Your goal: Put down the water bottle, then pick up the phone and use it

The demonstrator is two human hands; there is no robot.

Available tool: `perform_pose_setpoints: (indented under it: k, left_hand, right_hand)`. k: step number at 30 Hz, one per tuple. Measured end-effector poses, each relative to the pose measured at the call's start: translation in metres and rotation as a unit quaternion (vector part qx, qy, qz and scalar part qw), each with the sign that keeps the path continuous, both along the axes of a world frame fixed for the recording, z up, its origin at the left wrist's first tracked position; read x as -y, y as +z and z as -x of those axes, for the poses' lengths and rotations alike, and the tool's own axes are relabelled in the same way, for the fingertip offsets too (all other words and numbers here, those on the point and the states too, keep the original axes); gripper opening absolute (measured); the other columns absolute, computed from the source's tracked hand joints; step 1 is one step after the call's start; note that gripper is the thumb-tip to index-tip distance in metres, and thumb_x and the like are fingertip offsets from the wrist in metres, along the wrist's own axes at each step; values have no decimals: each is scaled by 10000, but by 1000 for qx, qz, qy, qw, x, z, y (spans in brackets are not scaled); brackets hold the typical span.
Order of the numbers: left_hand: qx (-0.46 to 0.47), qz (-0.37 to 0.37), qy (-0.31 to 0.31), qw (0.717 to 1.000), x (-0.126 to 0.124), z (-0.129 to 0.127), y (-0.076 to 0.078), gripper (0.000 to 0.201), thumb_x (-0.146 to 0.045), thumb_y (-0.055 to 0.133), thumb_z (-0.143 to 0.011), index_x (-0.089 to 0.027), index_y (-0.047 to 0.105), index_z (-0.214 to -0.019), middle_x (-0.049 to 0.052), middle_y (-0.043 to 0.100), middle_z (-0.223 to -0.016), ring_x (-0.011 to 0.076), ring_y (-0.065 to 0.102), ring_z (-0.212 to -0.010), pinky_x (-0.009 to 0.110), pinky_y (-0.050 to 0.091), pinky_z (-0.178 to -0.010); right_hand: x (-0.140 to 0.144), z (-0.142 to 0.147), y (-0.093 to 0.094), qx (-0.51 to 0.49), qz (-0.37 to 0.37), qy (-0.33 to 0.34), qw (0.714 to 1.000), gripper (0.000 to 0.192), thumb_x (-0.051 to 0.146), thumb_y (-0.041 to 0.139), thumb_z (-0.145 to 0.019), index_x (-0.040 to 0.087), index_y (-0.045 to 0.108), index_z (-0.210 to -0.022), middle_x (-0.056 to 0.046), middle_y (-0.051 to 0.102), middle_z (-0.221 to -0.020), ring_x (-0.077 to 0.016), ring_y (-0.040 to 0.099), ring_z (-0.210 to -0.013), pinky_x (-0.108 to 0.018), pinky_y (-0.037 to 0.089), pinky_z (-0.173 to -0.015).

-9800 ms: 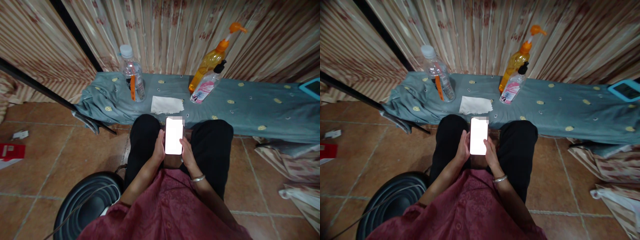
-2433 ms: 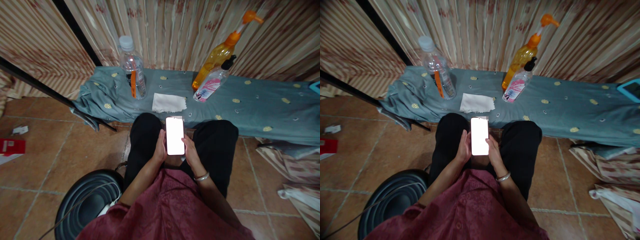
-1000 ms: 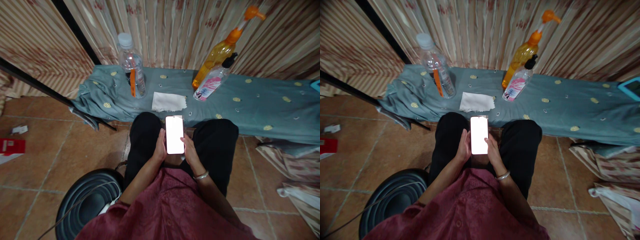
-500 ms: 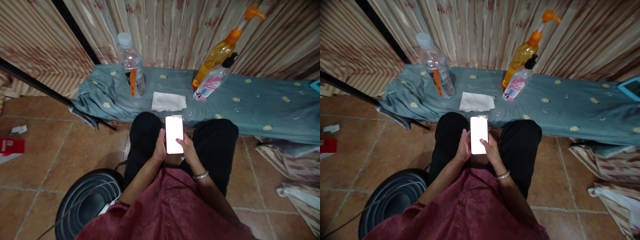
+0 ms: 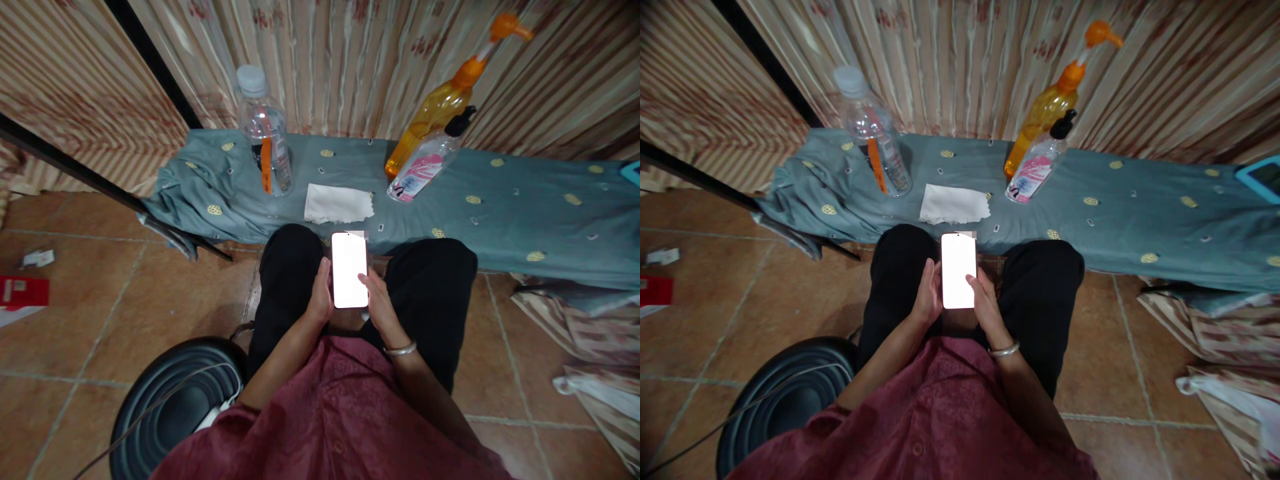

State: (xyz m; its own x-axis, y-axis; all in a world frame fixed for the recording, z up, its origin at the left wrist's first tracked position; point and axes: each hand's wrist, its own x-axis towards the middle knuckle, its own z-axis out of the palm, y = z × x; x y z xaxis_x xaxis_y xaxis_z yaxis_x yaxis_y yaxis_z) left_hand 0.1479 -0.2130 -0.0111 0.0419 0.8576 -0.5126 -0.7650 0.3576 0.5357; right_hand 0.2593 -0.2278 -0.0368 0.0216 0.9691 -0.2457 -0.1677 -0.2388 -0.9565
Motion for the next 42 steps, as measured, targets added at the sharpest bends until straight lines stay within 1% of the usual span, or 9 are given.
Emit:
perform_pose_setpoints:
  k: [9,17,20,23,25,29,35,38,42]
  left_hand:
    - [8,3,-6,1000,0,0,4,483,-533,601,-791,-107,672,-1008,101,743,-972,272,660,-1034,345,505,-899]
    - [4,7,-12,1000,-1,1,6,498,-542,567,-813,-110,666,-1040,103,744,-962,273,664,-1024,351,509,-888]
    - [-2,-8,-21,1000,-4,2,13,504,-551,557,-814,-109,674,-1027,103,745,-952,286,660,-1031,357,510,-883]
    - [-12,-38,-31,999,-11,5,26,517,-563,527,-826,-107,681,-1015,105,746,-938,295,661,-1025,358,514,-875]
    - [-19,-59,-33,997,-19,9,36,528,-563,506,-839,-102,674,-1034,106,746,-935,293,666,-1011,358,517,-869]
    - [-33,-106,-18,994,-42,16,59,536,-558,462,-868,-101,655,-1072,102,746,-935,276,674,-996,347,520,-864]
    - [-51,-166,3,985,-89,15,85,562,-607,469,-843,-116,674,-1025,91,750,-908,274,683,-973,328,532,-826]
    - [-61,-181,27,981,-116,11,87,578,-619,469,-837,-111,679,-1015,91,754,-851,264,700,-919,317,540,-788]
    - [-81,-173,42,981,-142,6,73,606,-650,504,-796,-102,691,-977,94,751,-782,261,715,-839,312,549,-737]
  right_hand:
    - [0,0,-4,44,13,-42,998,572,544,585,-742,96,595,-1098,-81,581,-1058,-260,547,-966,-326,455,-842]
    - [-1,1,3,28,31,-35,998,590,570,600,-712,106,594,-1078,-92,567,-1091,-276,538,-1012,-337,498,-822]
    - [-4,1,10,4,15,-27,1000,598,580,596,-740,100,588,-1096,-98,561,-1102,-279,545,-1006,-322,525,-749]
    - [-12,-3,21,-21,-30,9,999,535,576,597,-817,119,575,-1094,-98,541,-1143,-261,539,-1033,-309,519,-799]
    - [-20,-9,31,-47,-39,43,997,534,590,621,-827,144,559,-1113,-95,531,-1160,-249,541,-1035,-306,521,-810]
    - [-40,-18,54,-74,1,110,991,635,639,685,-755,153,544,-1138,-100,559,-1063,-238,585,-895,-284,547,-643]
    - [-92,-19,76,-66,-46,189,979,571,610,670,-752,143,564,-1062,-85,561,-1021,-210,583,-800,-291,564,-572]
    - [-120,-17,82,-71,-48,178,980,595,612,687,-694,137,552,-1026,-92,568,-984,-224,592,-786,-290,562,-532]
    - [-142,-16,76,-74,-29,180,980,630,596,676,-657,129,530,-1054,-103,577,-943,-237,608,-736,-267,542,-486]
